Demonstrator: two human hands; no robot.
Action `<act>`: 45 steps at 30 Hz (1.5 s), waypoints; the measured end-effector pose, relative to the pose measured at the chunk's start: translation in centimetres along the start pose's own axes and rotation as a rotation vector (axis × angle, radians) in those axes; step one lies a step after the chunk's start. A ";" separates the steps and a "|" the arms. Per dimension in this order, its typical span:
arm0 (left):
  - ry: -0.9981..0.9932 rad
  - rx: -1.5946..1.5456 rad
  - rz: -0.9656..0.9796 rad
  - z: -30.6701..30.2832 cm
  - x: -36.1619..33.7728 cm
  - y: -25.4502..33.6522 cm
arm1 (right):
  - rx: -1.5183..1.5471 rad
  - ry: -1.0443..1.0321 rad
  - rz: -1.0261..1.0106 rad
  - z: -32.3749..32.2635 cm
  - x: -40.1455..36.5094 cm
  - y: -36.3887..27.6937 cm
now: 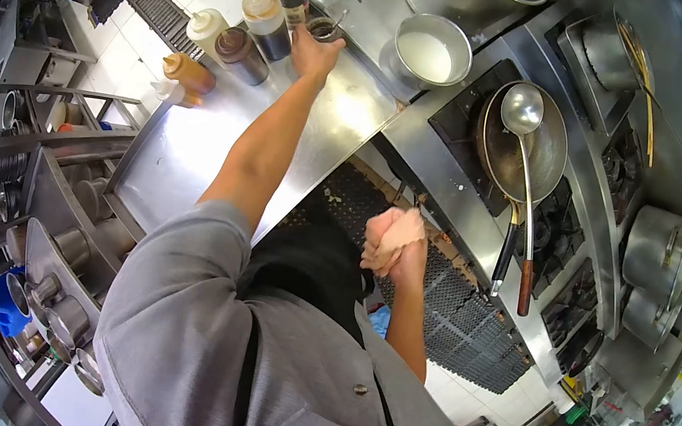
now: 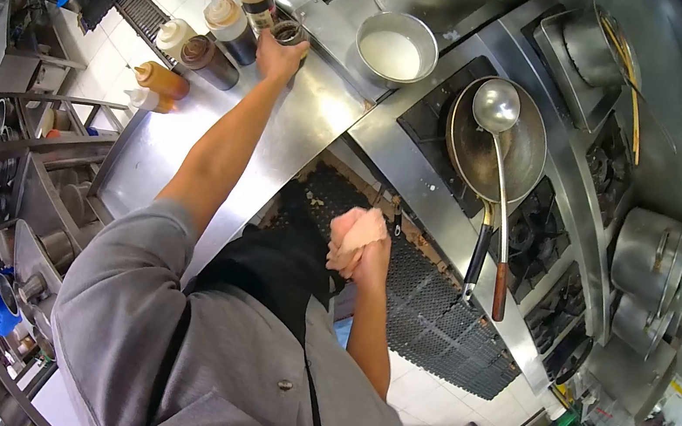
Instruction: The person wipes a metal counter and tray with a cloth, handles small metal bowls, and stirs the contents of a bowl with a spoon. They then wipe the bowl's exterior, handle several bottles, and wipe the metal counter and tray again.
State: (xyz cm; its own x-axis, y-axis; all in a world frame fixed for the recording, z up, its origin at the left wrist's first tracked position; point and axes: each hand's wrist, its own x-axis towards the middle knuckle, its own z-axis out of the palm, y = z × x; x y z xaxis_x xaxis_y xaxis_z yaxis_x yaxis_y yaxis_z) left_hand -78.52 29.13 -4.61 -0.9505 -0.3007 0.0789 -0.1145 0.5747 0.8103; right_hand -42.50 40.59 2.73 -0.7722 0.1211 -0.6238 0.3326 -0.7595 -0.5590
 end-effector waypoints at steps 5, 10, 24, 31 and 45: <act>-0.531 -0.485 0.095 -10.2 -3.8 2.7 | -0.069 -0.217 -0.082 4.6 4.1 -3.2; -0.618 -0.428 0.376 -21.7 -8.5 3.6 | 0.033 -0.518 0.113 11.8 10.7 -0.5; 0.346 -0.309 0.037 -65.6 -5.3 -8.7 | -0.307 -0.903 0.854 23.8 6.1 15.4; 0.538 0.313 -0.335 -82.7 -3.4 -25.4 | -0.308 -0.928 0.813 25.6 3.3 15.5; 0.357 0.527 -0.713 -82.1 -3.9 -29.9 | -0.435 -0.624 0.601 21.0 3.8 16.4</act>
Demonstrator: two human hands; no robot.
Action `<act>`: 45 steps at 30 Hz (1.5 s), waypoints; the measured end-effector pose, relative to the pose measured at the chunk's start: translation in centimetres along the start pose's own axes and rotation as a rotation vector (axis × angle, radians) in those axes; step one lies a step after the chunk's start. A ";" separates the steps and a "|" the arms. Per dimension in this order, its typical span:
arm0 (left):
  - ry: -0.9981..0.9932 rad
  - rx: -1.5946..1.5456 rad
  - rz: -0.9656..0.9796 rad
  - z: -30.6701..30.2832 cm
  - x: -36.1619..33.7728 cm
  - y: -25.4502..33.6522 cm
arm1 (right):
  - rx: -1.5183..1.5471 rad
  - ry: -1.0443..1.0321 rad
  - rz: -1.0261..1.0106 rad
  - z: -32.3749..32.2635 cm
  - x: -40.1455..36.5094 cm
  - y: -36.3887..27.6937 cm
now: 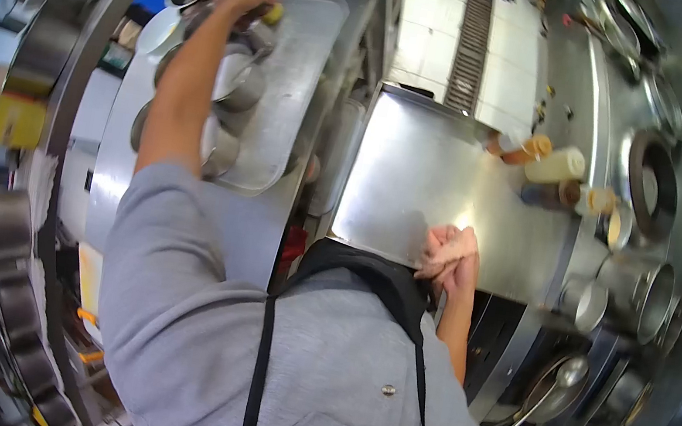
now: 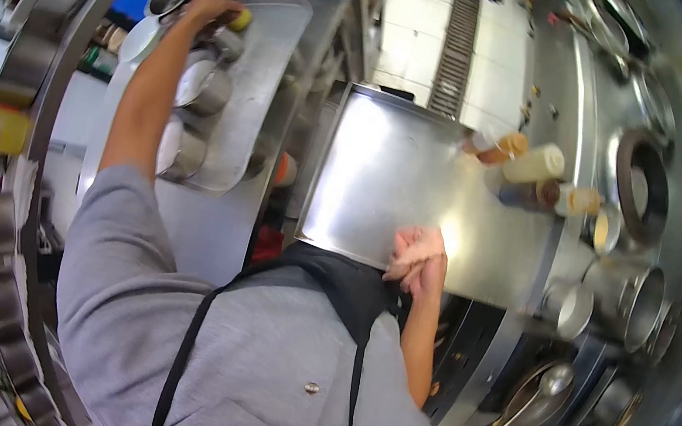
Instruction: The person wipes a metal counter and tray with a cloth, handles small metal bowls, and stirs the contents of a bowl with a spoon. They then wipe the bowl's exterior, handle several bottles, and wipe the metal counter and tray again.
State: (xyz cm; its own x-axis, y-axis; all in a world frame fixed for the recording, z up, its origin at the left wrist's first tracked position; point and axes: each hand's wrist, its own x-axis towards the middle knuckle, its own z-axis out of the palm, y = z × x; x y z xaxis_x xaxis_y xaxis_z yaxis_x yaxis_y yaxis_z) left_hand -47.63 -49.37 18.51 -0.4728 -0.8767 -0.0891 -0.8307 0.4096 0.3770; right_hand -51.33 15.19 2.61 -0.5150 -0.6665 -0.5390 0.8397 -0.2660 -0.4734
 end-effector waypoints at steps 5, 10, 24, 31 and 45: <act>-0.334 0.130 0.412 -3.0 3.9 -3.5 | -0.190 0.110 -0.128 -2.0 0.4 -0.3; 0.397 0.633 0.421 -9.1 -7.2 9.3 | -0.073 0.184 -0.204 -5.5 -0.8 -1.4; -0.292 0.213 1.587 33.9 -40.5 59.7 | 0.244 0.305 -0.250 -12.9 -13.5 4.9; -0.701 0.501 1.319 40.5 -40.6 65.7 | 0.482 0.399 -0.393 -15.1 -17.2 8.3; -0.510 0.027 1.670 16.3 -43.8 57.6 | 0.472 -0.010 -0.730 -17.3 -12.2 -11.2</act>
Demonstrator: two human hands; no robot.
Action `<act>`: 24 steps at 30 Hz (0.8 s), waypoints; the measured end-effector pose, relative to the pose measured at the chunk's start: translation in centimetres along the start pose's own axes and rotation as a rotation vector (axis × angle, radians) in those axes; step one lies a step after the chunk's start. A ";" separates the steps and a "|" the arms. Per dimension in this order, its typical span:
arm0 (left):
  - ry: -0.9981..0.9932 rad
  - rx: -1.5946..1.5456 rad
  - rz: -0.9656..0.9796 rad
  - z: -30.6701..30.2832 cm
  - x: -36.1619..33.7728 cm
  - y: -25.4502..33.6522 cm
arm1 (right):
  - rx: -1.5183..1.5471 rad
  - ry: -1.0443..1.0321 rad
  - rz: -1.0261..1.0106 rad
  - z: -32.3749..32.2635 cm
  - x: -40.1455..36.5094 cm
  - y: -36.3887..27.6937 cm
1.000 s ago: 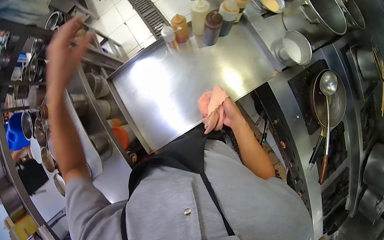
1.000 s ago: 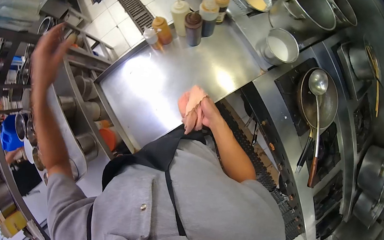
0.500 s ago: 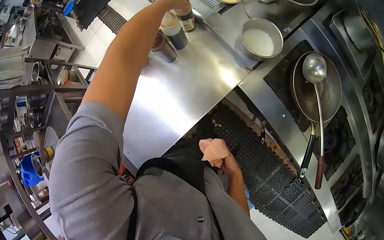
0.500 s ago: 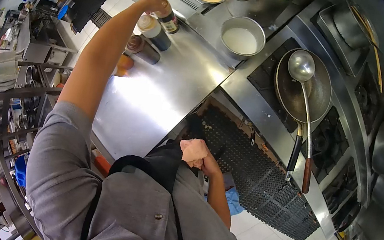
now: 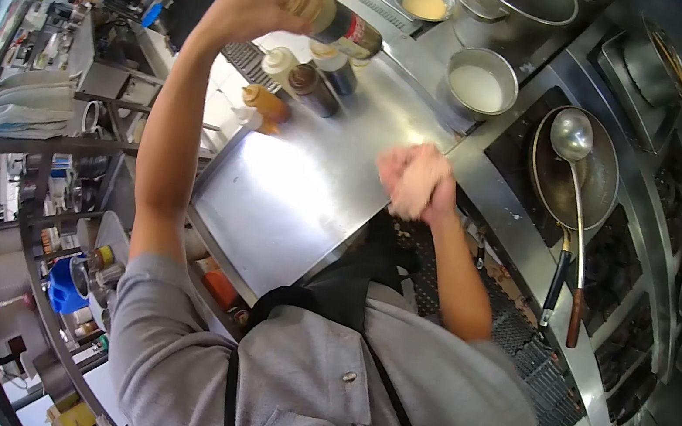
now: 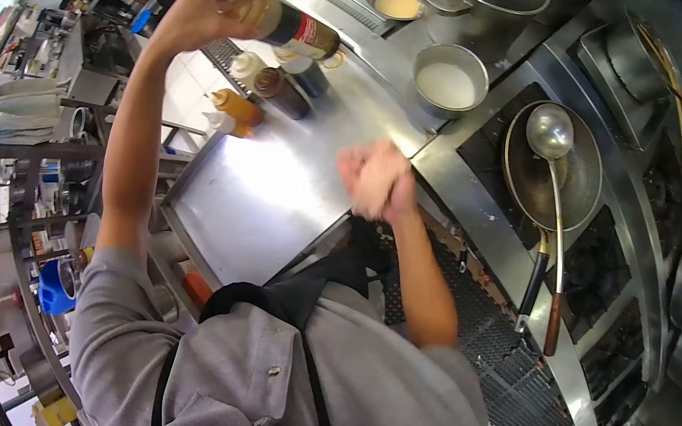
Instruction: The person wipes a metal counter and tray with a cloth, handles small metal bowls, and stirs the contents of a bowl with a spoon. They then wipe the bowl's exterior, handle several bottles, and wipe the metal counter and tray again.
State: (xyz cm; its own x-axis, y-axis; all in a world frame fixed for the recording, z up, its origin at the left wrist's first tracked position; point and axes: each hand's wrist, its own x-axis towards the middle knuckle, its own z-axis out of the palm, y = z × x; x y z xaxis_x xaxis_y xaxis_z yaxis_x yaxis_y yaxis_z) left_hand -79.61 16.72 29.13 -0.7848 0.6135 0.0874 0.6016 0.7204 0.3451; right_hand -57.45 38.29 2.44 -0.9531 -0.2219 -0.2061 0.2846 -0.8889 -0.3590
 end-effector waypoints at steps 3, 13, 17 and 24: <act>-0.073 -0.313 -0.034 -3.5 -6.2 2.5 | 0.224 -0.113 -0.041 9.0 5.8 -0.3; 0.787 -1.038 -0.269 0.7 -27.3 0.6 | 0.010 -0.274 0.253 17.5 5.8 15.0; 1.249 -1.454 -0.161 3.8 -32.3 3.8 | -0.176 -0.086 0.382 22.9 0.7 18.7; 1.498 -0.927 -0.405 3.1 -45.5 5.4 | -0.102 -0.254 0.491 24.9 -1.2 25.7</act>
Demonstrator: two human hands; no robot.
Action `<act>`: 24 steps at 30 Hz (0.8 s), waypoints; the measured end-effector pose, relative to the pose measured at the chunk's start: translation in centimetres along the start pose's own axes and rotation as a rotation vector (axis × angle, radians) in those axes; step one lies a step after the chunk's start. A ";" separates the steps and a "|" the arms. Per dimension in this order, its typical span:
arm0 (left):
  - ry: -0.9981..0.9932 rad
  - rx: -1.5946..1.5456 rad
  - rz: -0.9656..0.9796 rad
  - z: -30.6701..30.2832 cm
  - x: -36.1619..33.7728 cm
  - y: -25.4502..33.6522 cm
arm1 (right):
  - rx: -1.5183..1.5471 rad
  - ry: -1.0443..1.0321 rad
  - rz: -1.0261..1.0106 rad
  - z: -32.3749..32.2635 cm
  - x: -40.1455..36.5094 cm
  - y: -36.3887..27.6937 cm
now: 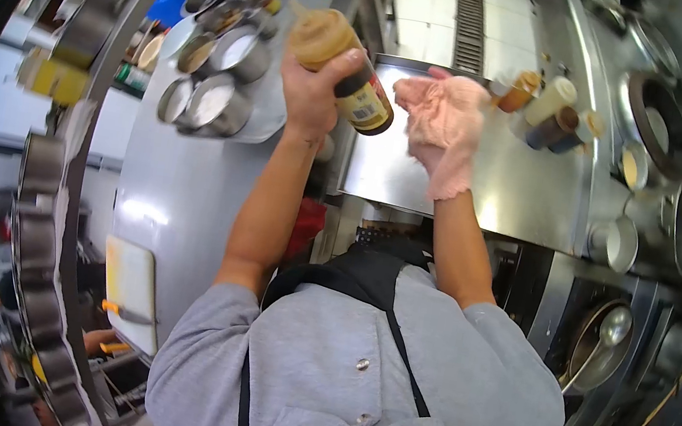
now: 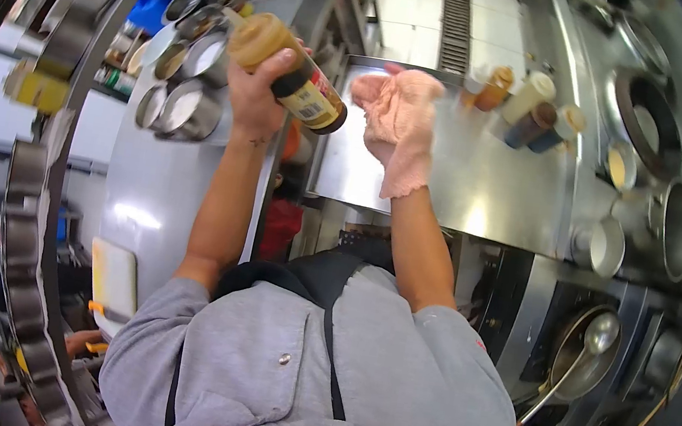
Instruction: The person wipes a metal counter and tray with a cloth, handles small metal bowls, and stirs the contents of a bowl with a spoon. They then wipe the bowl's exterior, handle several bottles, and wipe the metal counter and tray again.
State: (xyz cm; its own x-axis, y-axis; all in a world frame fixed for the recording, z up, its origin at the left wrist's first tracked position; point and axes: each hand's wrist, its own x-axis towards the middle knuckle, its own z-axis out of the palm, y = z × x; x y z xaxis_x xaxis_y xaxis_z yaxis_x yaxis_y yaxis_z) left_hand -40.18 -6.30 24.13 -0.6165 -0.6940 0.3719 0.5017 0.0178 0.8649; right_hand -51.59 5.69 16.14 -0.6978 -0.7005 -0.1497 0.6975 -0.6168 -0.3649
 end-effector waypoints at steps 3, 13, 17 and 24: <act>0.130 0.175 0.148 -1.9 -2.5 1.4 | -0.737 -0.307 -0.608 5.1 -1.2 4.3; 0.410 0.118 0.175 -9.7 -8.3 7.4 | -1.872 -0.775 -0.541 3.2 -6.3 15.6; 0.478 0.180 0.209 -15.9 -10.6 8.0 | -2.117 -1.022 -0.328 -2.0 -8.0 17.5; 0.654 0.381 0.023 -20.9 -17.1 5.0 | -2.032 -1.162 -0.026 2.9 -8.3 15.7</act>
State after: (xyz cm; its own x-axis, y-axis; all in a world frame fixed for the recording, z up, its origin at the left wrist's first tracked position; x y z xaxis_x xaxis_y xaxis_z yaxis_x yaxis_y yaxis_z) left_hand -14.50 -9.38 15.07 -0.0634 -0.9738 0.2183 0.1927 0.2026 0.9601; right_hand -34.37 0.78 14.35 0.1587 -0.9873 -0.0081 -0.8098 -0.1255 -0.5732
